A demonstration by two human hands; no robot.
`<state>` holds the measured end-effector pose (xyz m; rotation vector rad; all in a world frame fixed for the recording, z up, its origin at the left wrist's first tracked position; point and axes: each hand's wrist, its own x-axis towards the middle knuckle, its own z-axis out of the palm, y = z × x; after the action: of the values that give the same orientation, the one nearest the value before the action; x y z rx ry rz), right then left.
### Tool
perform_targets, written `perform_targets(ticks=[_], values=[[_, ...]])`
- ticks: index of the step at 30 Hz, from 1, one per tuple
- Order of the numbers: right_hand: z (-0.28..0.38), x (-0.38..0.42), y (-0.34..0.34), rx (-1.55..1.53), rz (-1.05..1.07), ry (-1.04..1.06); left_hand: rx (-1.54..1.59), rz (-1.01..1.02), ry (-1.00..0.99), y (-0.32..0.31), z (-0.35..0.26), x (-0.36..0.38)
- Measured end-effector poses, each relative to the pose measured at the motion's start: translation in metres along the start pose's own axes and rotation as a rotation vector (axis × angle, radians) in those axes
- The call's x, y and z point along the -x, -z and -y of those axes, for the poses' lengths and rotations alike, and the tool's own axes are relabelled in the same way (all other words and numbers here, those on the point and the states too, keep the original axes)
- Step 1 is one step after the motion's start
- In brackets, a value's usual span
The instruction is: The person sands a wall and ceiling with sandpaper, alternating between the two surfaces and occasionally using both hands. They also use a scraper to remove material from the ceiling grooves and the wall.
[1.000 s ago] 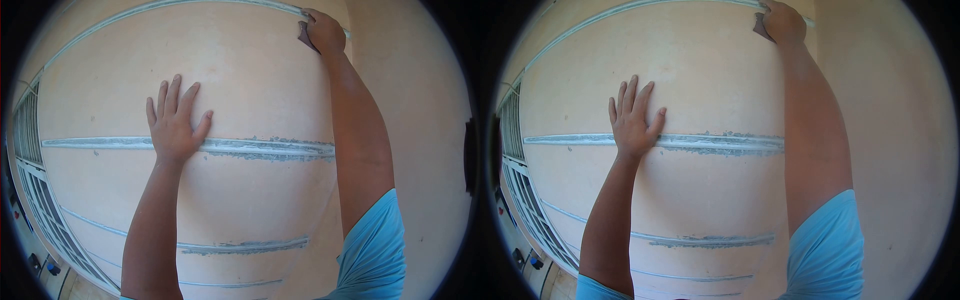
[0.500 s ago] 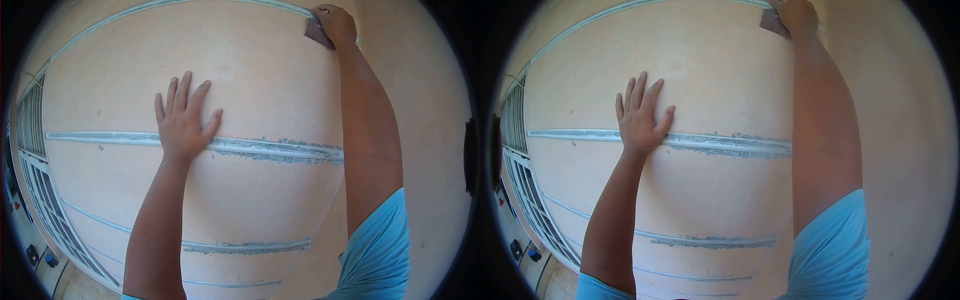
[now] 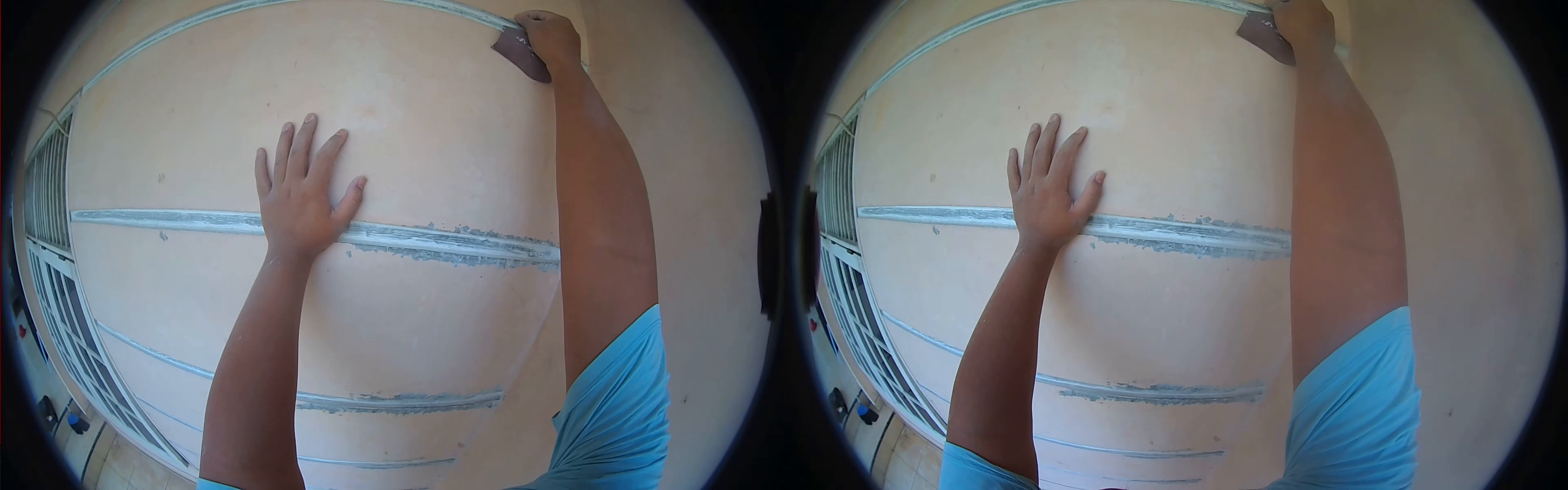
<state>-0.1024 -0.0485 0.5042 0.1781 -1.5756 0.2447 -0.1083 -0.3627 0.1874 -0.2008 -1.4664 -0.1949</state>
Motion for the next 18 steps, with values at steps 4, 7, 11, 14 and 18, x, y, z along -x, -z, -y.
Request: perform_targets(ticks=[4,7,11,14,18], values=[[0.0,0.006,-0.014,0.05,-0.132,-0.01,0.002,-0.011,-0.001,-0.001,0.001,0.001],[0.03,0.036,-0.007,0.06,-0.036,0.042,0.003,-0.002,0.001,0.0,0.001,0.0],[0.029,0.051,-0.005,-0.043,0.078,0.07,0.004,0.0,-0.008,0.001,0.001,-0.001],[0.044,0.092,-0.003,-0.082,0.023,0.05,-0.004,-0.006,-0.01,0.0,0.001,0.0],[0.049,0.152,-0.007,-0.31,-0.033,-0.103,0.009,0.004,-0.005,0.001,0.002,0.0]])
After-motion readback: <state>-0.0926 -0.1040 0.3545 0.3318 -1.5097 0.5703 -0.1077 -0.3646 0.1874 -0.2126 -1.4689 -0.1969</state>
